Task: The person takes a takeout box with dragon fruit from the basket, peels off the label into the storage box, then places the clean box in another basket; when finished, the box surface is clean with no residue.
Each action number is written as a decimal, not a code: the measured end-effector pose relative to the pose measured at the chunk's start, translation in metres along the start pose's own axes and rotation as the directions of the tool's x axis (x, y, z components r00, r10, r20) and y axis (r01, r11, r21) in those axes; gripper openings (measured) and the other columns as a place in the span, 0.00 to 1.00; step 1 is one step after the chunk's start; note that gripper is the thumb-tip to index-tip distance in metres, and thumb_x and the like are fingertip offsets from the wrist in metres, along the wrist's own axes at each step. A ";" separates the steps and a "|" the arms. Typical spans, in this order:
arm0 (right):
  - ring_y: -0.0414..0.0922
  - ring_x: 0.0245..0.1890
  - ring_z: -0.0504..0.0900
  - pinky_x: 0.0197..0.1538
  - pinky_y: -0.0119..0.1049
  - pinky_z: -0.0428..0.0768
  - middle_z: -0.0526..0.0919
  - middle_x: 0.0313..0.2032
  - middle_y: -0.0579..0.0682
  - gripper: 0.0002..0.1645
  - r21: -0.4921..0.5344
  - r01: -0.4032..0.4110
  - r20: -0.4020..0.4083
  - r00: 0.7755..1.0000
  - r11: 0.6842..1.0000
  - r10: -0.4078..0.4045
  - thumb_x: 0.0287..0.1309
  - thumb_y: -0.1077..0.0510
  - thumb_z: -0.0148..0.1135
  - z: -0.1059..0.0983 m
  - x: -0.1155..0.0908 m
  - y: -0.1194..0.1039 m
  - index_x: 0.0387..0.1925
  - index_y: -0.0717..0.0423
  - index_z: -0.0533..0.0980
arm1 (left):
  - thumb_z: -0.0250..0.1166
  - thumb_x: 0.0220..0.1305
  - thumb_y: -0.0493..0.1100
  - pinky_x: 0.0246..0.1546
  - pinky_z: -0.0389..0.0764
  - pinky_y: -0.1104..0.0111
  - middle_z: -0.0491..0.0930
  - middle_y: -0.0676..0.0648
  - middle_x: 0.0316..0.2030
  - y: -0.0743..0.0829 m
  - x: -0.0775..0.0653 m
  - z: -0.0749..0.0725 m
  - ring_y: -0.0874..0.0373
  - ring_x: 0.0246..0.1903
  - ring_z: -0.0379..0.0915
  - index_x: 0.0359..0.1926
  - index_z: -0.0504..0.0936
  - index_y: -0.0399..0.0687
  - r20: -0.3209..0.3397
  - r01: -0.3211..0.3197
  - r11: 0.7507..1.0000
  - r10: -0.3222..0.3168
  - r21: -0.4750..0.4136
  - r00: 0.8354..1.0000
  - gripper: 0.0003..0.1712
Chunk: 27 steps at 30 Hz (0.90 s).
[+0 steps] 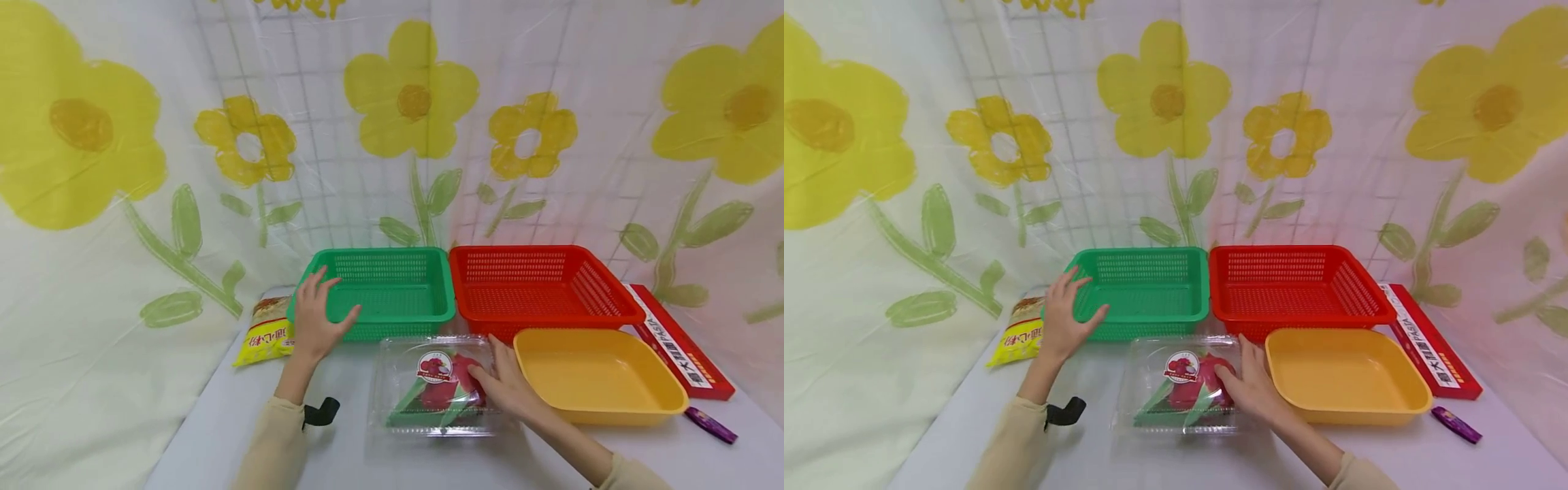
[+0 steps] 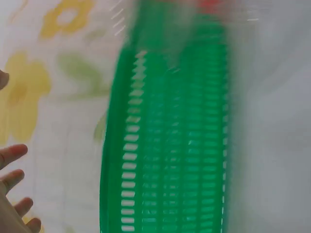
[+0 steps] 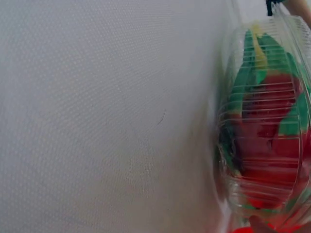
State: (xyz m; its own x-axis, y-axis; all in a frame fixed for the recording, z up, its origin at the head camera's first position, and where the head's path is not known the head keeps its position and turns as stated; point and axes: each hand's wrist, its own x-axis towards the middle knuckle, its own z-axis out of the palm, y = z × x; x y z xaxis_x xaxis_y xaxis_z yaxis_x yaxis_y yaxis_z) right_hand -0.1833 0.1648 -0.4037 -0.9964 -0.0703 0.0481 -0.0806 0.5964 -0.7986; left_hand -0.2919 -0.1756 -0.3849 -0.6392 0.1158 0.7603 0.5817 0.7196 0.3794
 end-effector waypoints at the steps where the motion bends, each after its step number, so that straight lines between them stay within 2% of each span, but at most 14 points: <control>1: 0.66 0.68 0.55 0.65 0.65 0.62 0.52 0.69 0.70 0.51 -0.004 0.002 -0.003 1.000 1.000 -0.002 0.63 0.52 0.61 -0.001 0.000 0.000 0.73 0.69 0.45 | 0.61 0.60 0.66 0.64 0.54 0.38 0.62 0.37 0.70 0.007 0.000 0.002 0.34 0.68 0.52 0.60 0.75 0.41 0.032 -0.057 0.998 0.058 -0.023 0.998 0.39; 3: 0.66 0.68 0.55 0.65 0.64 0.61 0.52 0.68 0.70 0.50 -0.008 0.008 -0.010 1.000 1.000 -0.008 0.62 0.52 0.61 -0.001 0.000 0.001 0.73 0.70 0.45 | 0.58 0.62 0.69 0.62 0.60 0.39 0.62 0.38 0.70 0.018 -0.005 0.007 0.36 0.68 0.54 0.62 0.74 0.42 0.105 -0.145 0.986 0.153 -0.077 0.983 0.41; 4: 0.66 0.68 0.55 0.66 0.64 0.61 0.52 0.68 0.70 0.50 -0.017 0.013 -0.012 1.000 1.000 -0.013 0.62 0.52 0.61 -0.002 0.000 0.002 0.73 0.70 0.46 | 0.58 0.62 0.70 0.61 0.63 0.39 0.63 0.39 0.70 0.023 -0.008 0.008 0.38 0.68 0.55 0.63 0.73 0.43 0.147 -0.166 0.980 0.181 -0.109 0.973 0.41; 8: 0.67 0.66 0.60 0.63 0.63 0.66 0.55 0.67 0.70 0.50 -0.106 0.048 -0.024 0.998 0.993 -0.051 0.61 0.51 0.63 -0.005 -0.001 0.002 0.72 0.71 0.48 | 0.63 0.61 0.65 0.57 0.71 0.43 0.62 0.46 0.71 0.037 -0.020 0.008 0.46 0.68 0.59 0.67 0.70 0.49 0.278 -0.199 0.951 0.263 -0.236 0.924 0.40; 12: 0.66 0.60 0.69 0.59 0.62 0.71 0.62 0.63 0.70 0.47 -0.227 0.112 -0.048 0.991 0.967 -0.126 0.59 0.52 0.64 -0.008 0.000 0.000 0.69 0.74 0.56 | 0.67 0.59 0.62 0.59 0.71 0.47 0.61 0.49 0.72 0.043 -0.030 0.009 0.49 0.68 0.58 0.70 0.67 0.53 0.366 -0.239 0.932 0.330 -0.273 0.870 0.42; 14: 0.63 0.57 0.73 0.58 0.61 0.73 0.66 0.60 0.69 0.43 -0.265 0.131 -0.053 0.987 0.955 -0.149 0.58 0.53 0.65 -0.006 0.002 -0.002 0.68 0.73 0.61 | 0.66 0.58 0.64 0.60 0.70 0.49 0.60 0.50 0.72 0.043 -0.035 0.009 0.50 0.68 0.58 0.70 0.67 0.54 0.395 -0.254 0.928 0.349 -0.273 0.850 0.43; 18: 0.59 0.52 0.77 0.53 0.57 0.78 0.72 0.57 0.66 0.39 -0.353 0.154 -0.047 0.982 0.923 -0.182 0.56 0.52 0.67 -0.002 0.007 -0.009 0.64 0.69 0.68 | 0.65 0.58 0.67 0.60 0.71 0.48 0.61 0.49 0.71 0.042 -0.042 0.008 0.51 0.69 0.58 0.71 0.66 0.55 0.442 -0.268 0.922 0.371 -0.278 0.817 0.45; 21: 0.58 0.50 0.78 0.50 0.54 0.80 0.74 0.54 0.64 0.38 -0.418 0.200 -0.055 0.968 0.886 -0.245 0.53 0.52 0.71 -0.007 0.010 -0.016 0.61 0.68 0.72 | 0.65 0.58 0.67 0.59 0.71 0.46 0.61 0.47 0.71 0.043 -0.045 0.010 0.52 0.70 0.57 0.72 0.65 0.55 0.473 -0.260 0.919 0.378 -0.296 0.796 0.45; 24: 0.54 0.45 0.79 0.46 0.49 0.82 0.76 0.51 0.61 0.37 -0.439 0.258 -0.058 0.948 0.861 -0.313 0.50 0.54 0.74 -0.014 0.014 -0.024 0.60 0.65 0.74 | 0.65 0.57 0.69 0.59 0.71 0.46 0.62 0.49 0.71 0.044 -0.046 0.013 0.53 0.70 0.57 0.72 0.65 0.55 0.500 -0.236 0.922 0.367 -0.306 0.784 0.47; 27: 0.50 0.40 0.79 0.41 0.43 0.83 0.77 0.48 0.58 0.35 -0.398 0.292 -0.034 0.942 0.869 -0.333 0.51 0.53 0.74 -0.020 0.017 -0.033 0.59 0.62 0.75 | 0.65 0.56 0.71 0.59 0.71 0.46 0.63 0.51 0.71 0.044 -0.046 0.016 0.55 0.69 0.58 0.72 0.65 0.57 0.517 -0.209 0.926 0.352 -0.314 0.780 0.47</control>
State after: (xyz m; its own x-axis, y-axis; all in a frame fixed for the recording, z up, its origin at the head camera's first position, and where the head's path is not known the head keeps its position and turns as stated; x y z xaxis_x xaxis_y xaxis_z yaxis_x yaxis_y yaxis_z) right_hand -0.1986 0.1598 -0.3651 -0.9131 -0.2373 0.3315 -0.3724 0.8165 -0.4413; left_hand -0.2446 -0.1379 -0.4119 -0.5542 0.6975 0.4543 0.8305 0.4269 0.3577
